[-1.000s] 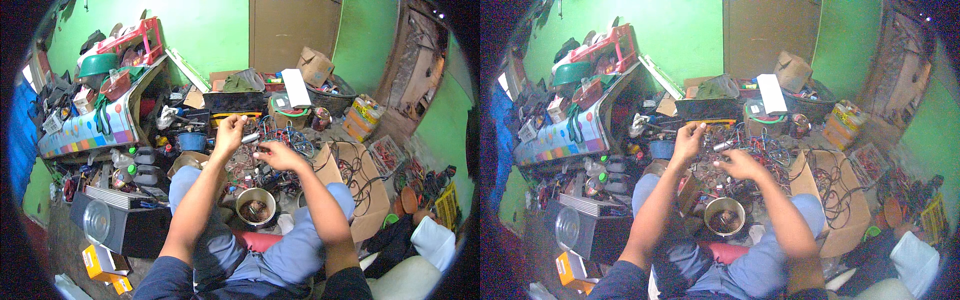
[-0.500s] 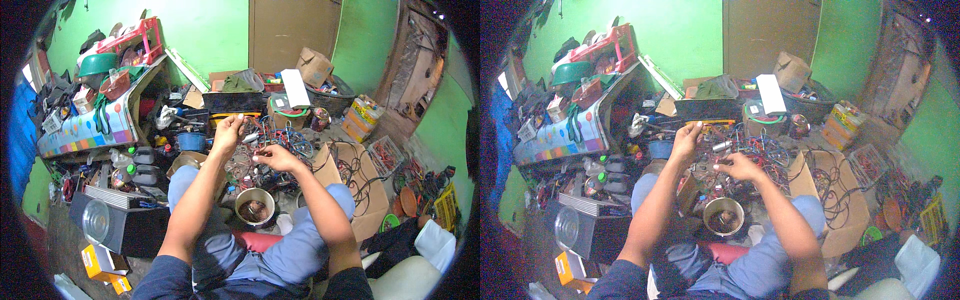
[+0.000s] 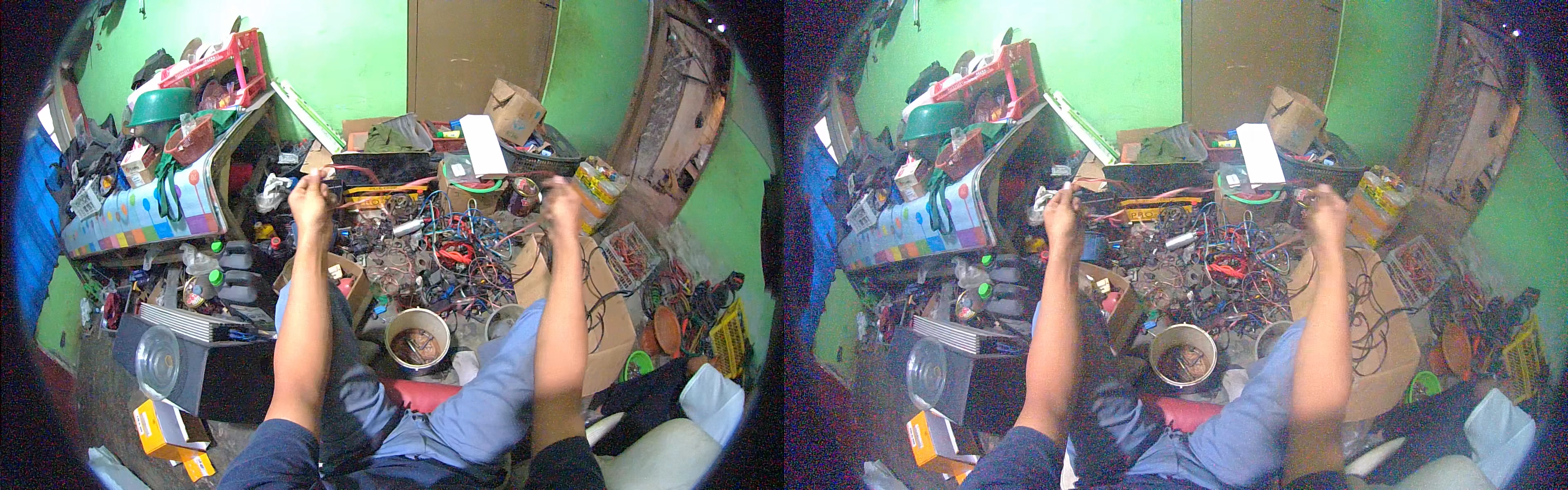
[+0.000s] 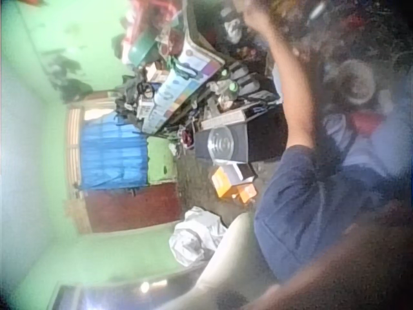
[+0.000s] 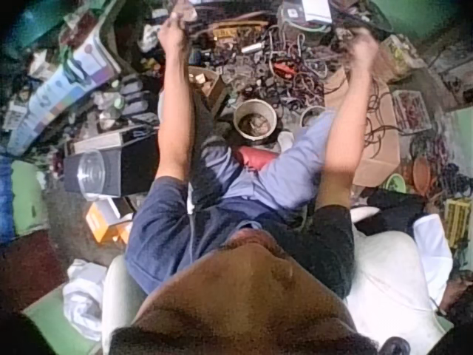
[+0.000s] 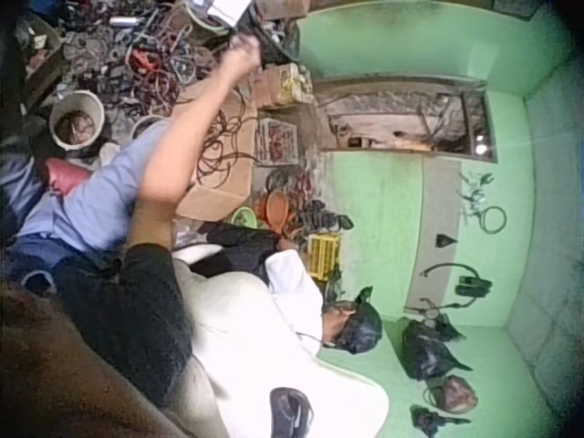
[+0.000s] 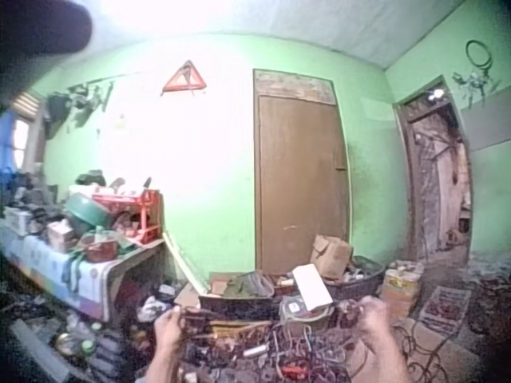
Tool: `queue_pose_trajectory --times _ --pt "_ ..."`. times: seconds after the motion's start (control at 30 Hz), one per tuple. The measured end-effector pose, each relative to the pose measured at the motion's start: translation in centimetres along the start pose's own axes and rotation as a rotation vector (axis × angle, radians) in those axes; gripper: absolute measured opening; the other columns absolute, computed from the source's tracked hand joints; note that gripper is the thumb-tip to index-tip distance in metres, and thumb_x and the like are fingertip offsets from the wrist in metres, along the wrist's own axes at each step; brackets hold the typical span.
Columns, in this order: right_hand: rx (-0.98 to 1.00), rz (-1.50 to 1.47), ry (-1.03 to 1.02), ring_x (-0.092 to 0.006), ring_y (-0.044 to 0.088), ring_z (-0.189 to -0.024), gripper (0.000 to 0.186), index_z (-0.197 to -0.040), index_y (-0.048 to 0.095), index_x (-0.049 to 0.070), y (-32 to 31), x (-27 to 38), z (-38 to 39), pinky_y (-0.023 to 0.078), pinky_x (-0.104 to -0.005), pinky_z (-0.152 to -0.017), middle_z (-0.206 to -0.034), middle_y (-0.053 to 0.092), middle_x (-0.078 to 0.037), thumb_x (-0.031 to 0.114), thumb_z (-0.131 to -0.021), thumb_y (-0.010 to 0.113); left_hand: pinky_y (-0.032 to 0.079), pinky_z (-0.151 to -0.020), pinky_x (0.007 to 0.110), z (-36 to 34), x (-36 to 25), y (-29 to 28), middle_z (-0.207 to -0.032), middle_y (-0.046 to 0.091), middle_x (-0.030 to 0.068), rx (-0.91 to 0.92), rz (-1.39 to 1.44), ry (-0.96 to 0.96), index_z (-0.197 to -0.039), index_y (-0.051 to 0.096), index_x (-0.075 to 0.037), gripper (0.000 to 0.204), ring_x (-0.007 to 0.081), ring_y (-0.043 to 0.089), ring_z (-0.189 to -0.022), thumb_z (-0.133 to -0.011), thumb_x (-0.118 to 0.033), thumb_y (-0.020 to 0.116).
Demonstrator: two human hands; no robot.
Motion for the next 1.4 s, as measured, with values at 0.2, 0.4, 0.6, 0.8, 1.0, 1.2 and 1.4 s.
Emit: queue_pose_trajectory --times 0.2,0.4,0.6,0.8,1.0,1.2,1.4 --pt "-0.448 0.460 -0.161 -0.0199 0.059 -0.068 0.031 -0.084 0.068 -0.001 -10.4 -8.5 -4.3 0.045 -0.0339 -0.067 -0.074 0.066 -0.012 0.025 -0.088 0.052 0.026 -0.041 0.020 0.7 -0.7 1.1 -0.055 0.039 -0.0056 0.064 -0.044 0.030 -0.082 0.057 -0.004 0.023 0.0038 0.033 -0.044 -0.093 -0.024 0.053" --pt "0.449 0.839 0.099 -0.0286 0.063 -0.091 0.035 -0.097 0.066 0.002 0.0 -5.2 0.3 0.047 -0.0374 -0.079 -0.095 0.065 -0.020 0.033 -0.082 0.061 0.025 -0.041 0.020 2.0 1.0 2.6 -0.054 0.040 -0.0061 0.146 -0.043 -0.061 -0.083 0.056 -0.005 0.022 0.0041 0.034 -0.045 -0.093 -0.024 0.052" --pt "0.951 0.443 -0.190 -0.0245 0.063 -0.091 0.037 -0.104 0.064 0.004 10.0 1.0 8.9 0.047 -0.0353 -0.081 -0.096 0.066 -0.016 0.034 -0.084 0.061 0.025 -0.041 0.022 4.7 2.0 6.2 -0.053 0.038 -0.0057 0.230 -0.029 -0.171 -0.083 0.055 -0.005 0.022 0.0048 0.031 -0.043 -0.093 -0.024 0.052" --pt "0.998 0.227 -0.039 -0.0176 0.063 -0.075 0.026 -0.095 0.063 -0.001 15.1 -0.9 12.8 0.047 -0.0312 -0.071 -0.082 0.067 -0.013 0.023 -0.091 0.053 0.026 -0.043 0.022 5.0 3.5 6.8 -0.054 0.038 -0.0059 0.276 0.013 -0.195 -0.083 0.056 -0.005 0.022 0.0050 0.033 -0.046 -0.093 -0.025 0.053" --pt "0.701 0.092 -0.119 -0.0070 0.039 -0.046 0.034 -0.083 0.063 0.003 11.3 2.5 8.4 0.033 -0.0256 -0.044 -0.055 0.043 0.005 0.032 -0.094 0.048 0.027 -0.043 0.022 3.4 2.7 5.2 -0.053 0.037 -0.0054 0.195 0.154 -0.201 -0.082 0.056 -0.005 0.021 0.0058 0.032 -0.045 -0.092 -0.024 0.055" --pt "-0.009 -0.237 0.088 -0.0059 0.041 -0.048 0.029 -0.087 0.063 0.007 0.1 2.3 1.8 0.029 -0.0242 -0.041 -0.059 0.047 0.005 0.033 -0.092 0.051 0.029 -0.042 0.021 0.9 0.4 1.0 -0.054 0.036 -0.0062 0.076 0.282 -0.122 -0.085 0.054 -0.003 0.020 0.0045 0.033 -0.045 -0.093 -0.021 0.051" --pt "-0.307 0.311 -0.101 -0.0181 0.059 -0.075 0.028 -0.085 0.067 0.000 -8.7 -3.9 -2.1 0.044 -0.0305 -0.072 -0.081 0.065 -0.009 0.020 -0.091 0.048 0.028 -0.043 0.021 0.9 -0.8 0.4 -0.052 0.034 -0.0064 0.062 0.216 -0.076 -0.082 0.055 -0.004 0.022 0.0046 0.032 -0.044 -0.094 -0.023 0.051"
Point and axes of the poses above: each hand's wrist, its own z-axis away from the middle knuckle, its own y-axis out of the palm, x = y × z, the point moved 2 cm from there along -z, towards the middle knuckle
